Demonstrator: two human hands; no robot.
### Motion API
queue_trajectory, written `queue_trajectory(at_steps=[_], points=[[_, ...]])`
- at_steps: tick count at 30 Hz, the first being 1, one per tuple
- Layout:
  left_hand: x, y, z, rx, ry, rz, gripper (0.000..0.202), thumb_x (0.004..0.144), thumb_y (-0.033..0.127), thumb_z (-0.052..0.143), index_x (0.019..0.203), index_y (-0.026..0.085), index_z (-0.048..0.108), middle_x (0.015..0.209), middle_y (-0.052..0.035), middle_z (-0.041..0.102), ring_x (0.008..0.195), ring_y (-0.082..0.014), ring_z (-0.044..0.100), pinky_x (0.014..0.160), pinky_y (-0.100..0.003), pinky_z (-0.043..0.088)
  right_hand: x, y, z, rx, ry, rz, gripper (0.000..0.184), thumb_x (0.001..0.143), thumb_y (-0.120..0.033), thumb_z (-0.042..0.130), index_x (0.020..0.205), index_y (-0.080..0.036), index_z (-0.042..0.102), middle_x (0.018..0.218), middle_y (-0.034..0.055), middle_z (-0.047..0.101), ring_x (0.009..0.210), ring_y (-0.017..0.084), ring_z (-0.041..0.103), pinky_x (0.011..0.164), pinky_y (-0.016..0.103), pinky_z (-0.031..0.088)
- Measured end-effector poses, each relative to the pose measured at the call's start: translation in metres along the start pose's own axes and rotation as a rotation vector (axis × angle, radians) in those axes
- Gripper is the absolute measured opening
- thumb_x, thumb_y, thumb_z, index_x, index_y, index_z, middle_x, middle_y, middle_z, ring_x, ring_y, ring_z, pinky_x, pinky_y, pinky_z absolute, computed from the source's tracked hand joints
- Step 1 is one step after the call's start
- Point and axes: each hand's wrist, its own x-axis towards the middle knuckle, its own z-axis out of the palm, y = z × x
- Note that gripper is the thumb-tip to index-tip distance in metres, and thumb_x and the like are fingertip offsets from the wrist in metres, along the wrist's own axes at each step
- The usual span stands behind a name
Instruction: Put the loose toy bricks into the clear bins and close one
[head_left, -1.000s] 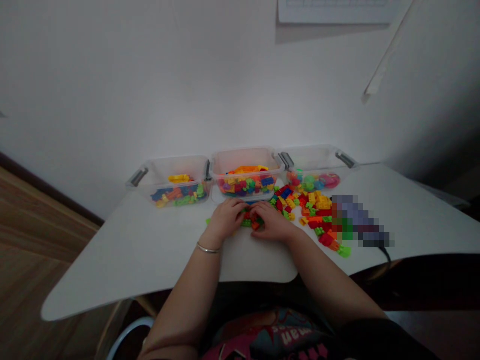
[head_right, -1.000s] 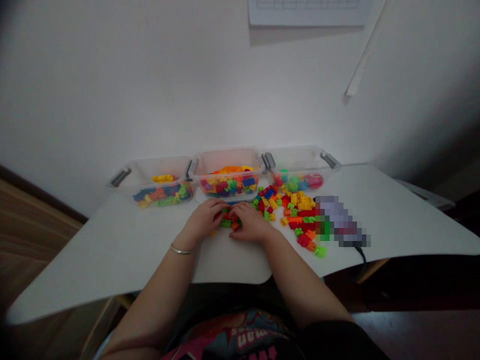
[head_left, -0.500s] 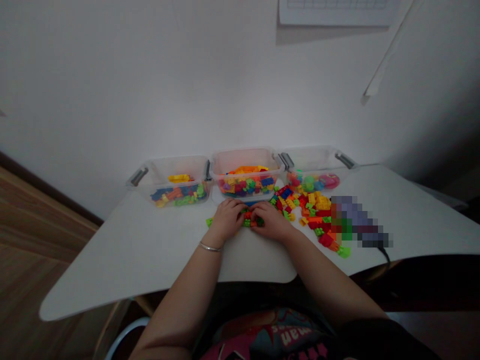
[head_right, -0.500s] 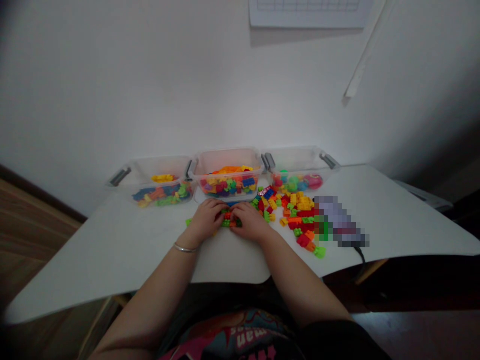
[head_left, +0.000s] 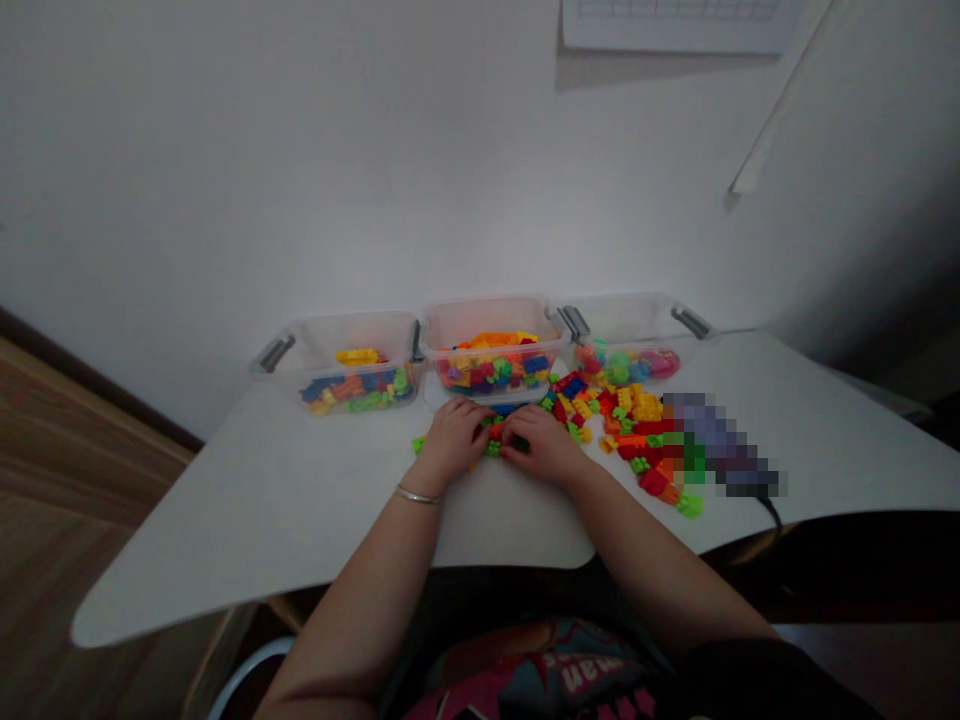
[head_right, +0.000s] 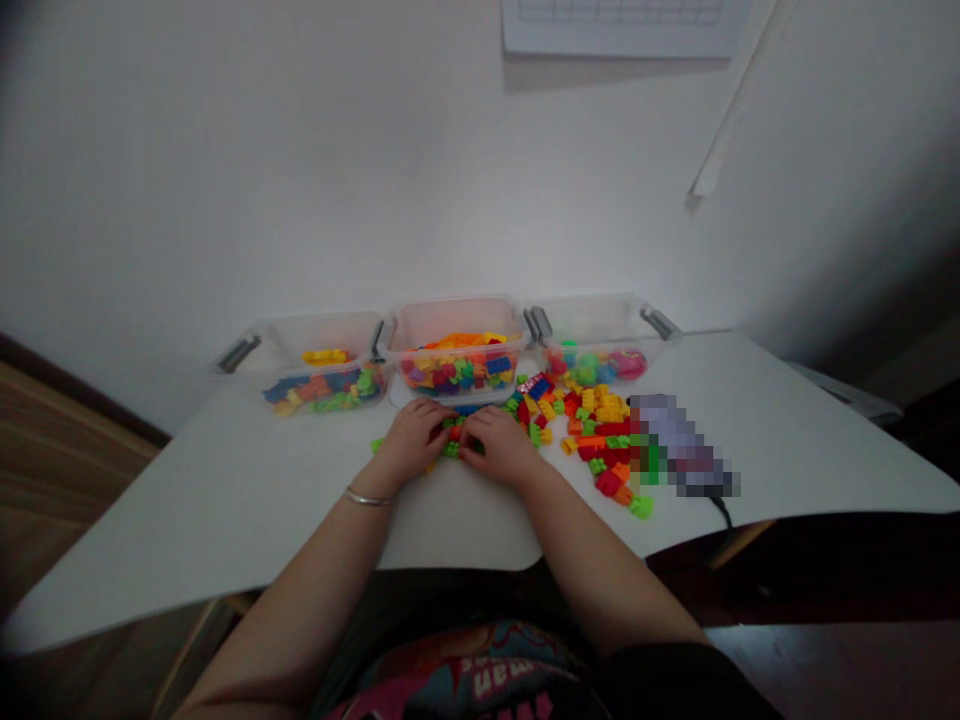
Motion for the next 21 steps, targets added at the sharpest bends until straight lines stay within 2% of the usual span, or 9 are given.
queue_trajectory(at_steps=[4, 9, 14, 17, 21], points=[[0.000, -0.001, 0.001, -0.002, 0.005, 0.007, 0.029, 0.082, 0.018, 0.057, 0.109, 0.018, 0.067, 0.103, -0.0067, 0.069, 0.101, -0.0220, 0.056, 0.099, -0.040, 0.044, -0.001, -0.006, -0.002, -0.173, -0.048, 0.000, 0.008, 0.079, -0.023, 0.068, 0.083, -0.020, 0.062, 0.095, 0.0068, 0.065, 0.094, 0.024, 0.054, 0.085, 0.037, 0.044], [-0.001, -0.002, 0.001, 0.000, -0.014, -0.004, 0.028, 0.083, 0.019, 0.057, 0.110, 0.018, 0.067, 0.103, -0.0071, 0.069, 0.102, -0.0221, 0.056, 0.099, -0.041, 0.044, -0.001, -0.017, -0.001, -0.362, -0.096, -0.079, 0.008, 0.083, -0.025, 0.063, 0.090, -0.020, 0.064, 0.092, 0.0084, 0.064, 0.092, 0.025, 0.052, 0.081, 0.040, 0.042], [-0.001, -0.003, 0.001, -0.020, -0.018, -0.021, 0.028, 0.083, 0.021, 0.058, 0.110, 0.020, 0.067, 0.104, -0.0064, 0.069, 0.104, -0.0221, 0.055, 0.099, -0.041, 0.044, -0.001, -0.018, -0.001, -0.262, -0.111, -0.130, 0.002, 0.081, -0.021, 0.063, 0.083, -0.021, 0.061, 0.088, 0.0064, 0.065, 0.090, 0.023, 0.053, 0.080, 0.037, 0.042], [-0.001, -0.002, 0.001, -0.021, -0.018, -0.026, 0.028, 0.084, 0.020, 0.057, 0.110, 0.020, 0.067, 0.105, -0.0061, 0.068, 0.104, -0.0220, 0.055, 0.099, -0.040, 0.043, -0.001, -0.014, -0.003, -0.059, 0.012, -0.033, 0.007, 0.081, -0.021, 0.062, 0.077, -0.022, 0.056, 0.083, 0.0041, 0.063, 0.084, 0.020, 0.055, 0.077, 0.034, 0.044], [-0.001, -0.002, 0.000, -0.009, -0.037, -0.031, 0.028, 0.084, 0.022, 0.057, 0.110, 0.019, 0.067, 0.105, -0.0068, 0.068, 0.104, -0.0227, 0.055, 0.099, -0.040, 0.044, 0.009, -0.005, -0.014, 0.257, 0.363, 0.145, 0.015, 0.082, -0.029, 0.061, 0.075, -0.023, 0.049, 0.081, 0.0027, 0.060, 0.073, 0.016, 0.055, 0.066, 0.030, 0.047]])
